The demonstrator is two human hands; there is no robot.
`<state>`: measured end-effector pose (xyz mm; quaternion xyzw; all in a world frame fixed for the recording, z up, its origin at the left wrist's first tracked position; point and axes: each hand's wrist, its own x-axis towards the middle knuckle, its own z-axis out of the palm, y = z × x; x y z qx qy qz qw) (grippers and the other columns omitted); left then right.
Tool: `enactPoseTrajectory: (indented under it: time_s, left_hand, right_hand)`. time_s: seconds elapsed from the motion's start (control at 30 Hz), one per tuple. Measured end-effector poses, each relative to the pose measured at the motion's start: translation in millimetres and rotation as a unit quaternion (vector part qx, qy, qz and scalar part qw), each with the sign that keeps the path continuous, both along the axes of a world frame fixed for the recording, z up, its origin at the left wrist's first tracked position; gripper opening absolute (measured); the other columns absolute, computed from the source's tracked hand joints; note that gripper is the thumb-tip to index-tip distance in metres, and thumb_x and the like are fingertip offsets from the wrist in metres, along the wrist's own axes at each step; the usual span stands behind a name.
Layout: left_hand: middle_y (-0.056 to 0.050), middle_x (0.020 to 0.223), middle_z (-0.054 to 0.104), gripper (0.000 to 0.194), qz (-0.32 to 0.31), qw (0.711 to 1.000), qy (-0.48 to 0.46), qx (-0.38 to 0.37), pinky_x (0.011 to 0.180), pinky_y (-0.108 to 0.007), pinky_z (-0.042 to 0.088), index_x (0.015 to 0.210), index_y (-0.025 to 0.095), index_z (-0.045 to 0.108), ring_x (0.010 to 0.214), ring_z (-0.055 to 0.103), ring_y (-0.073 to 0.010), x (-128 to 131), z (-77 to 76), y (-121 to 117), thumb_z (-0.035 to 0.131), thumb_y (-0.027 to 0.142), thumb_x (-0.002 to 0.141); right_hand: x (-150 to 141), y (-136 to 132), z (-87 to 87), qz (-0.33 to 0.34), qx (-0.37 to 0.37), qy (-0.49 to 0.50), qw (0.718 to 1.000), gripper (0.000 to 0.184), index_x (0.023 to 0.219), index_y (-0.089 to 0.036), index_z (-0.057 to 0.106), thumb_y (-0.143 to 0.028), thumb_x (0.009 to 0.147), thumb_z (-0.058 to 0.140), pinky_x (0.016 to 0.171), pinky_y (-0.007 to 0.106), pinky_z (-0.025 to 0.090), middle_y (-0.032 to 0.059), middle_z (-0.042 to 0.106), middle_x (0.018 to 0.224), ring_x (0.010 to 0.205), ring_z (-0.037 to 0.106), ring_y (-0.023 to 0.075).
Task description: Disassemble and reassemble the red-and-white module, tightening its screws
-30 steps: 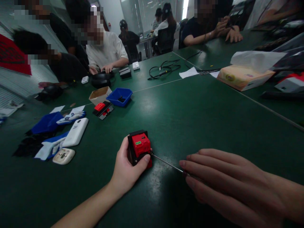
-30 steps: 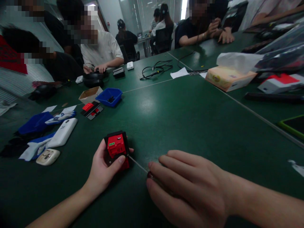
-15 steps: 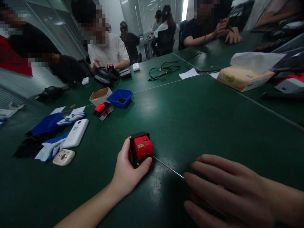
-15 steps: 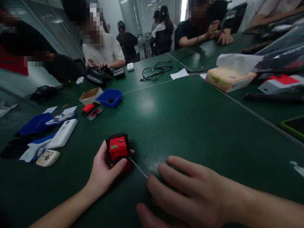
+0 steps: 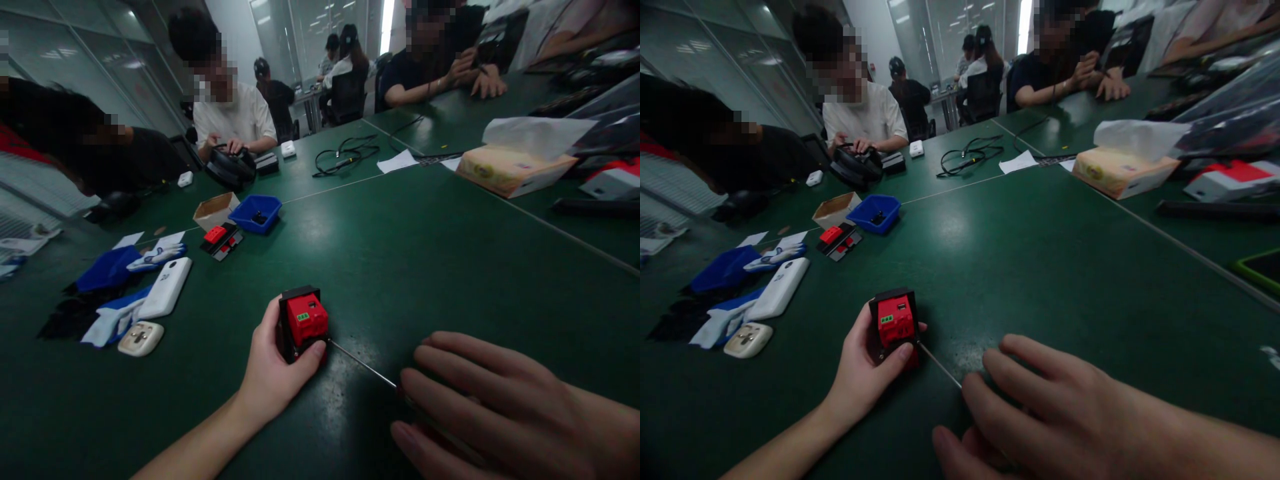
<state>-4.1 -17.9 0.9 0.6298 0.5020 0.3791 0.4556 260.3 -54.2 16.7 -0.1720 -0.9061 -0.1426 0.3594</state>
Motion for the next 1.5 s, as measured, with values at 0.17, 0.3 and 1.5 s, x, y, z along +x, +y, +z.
enactPoseTrajectory:
  time_s: [0.17, 0.3, 1.5]
  left_hand:
    - [-0.017, 0.120, 0.072, 0.058, 0.005, 1.000, -0.019, -0.012, 0.100, -0.046, 0.055, 0.126, 0.016, 0.050, 0.111, 0.072, -0.0344, 1.3, 3.0, 1.5, 0.078, 0.040, 0.082]
    - [-0.017, 0.121, 0.072, 0.057, -0.002, 1.000, -0.019, -0.008, 0.100, -0.046, 0.055, 0.127, 0.016, 0.049, 0.111, 0.072, -0.0335, -1.1, -1.6, 1.8, 0.078, 0.039, 0.083]
    - [-0.016, 0.121, 0.071, 0.059, 0.003, 0.999, -0.050, -0.021, 0.098, -0.042, 0.057, 0.126, 0.015, 0.050, 0.113, 0.071, -0.0318, 2.8, 1.4, 2.4, 0.080, 0.039, 0.081]
  right_hand:
    - [-5.4, 0.8, -1.8, 0.002, -0.005, 0.041, 0.999, 0.016, 0.092, -0.026, 0.070, -0.022, 0.099, 0.057, 0.078, 0.037, 0.059, -0.0020, 0.075, 0.090, 0.082, 0.069, 0.0189]
    - [-1.7, 0.1, 1.1, 0.003, -0.013, 0.015, 1.000, 0.013, 0.093, -0.026, 0.070, -0.018, 0.095, 0.060, 0.076, 0.036, 0.059, -0.0019, 0.074, 0.088, 0.080, 0.069, 0.0178]
    - [0.9, 3.2, 1.7, -0.001, 0.028, 0.013, 1.000, 0.014, 0.099, -0.018, 0.071, -0.013, 0.090, 0.062, 0.077, 0.040, 0.056, 0.0059, 0.075, 0.088, 0.083, 0.068, 0.0223]
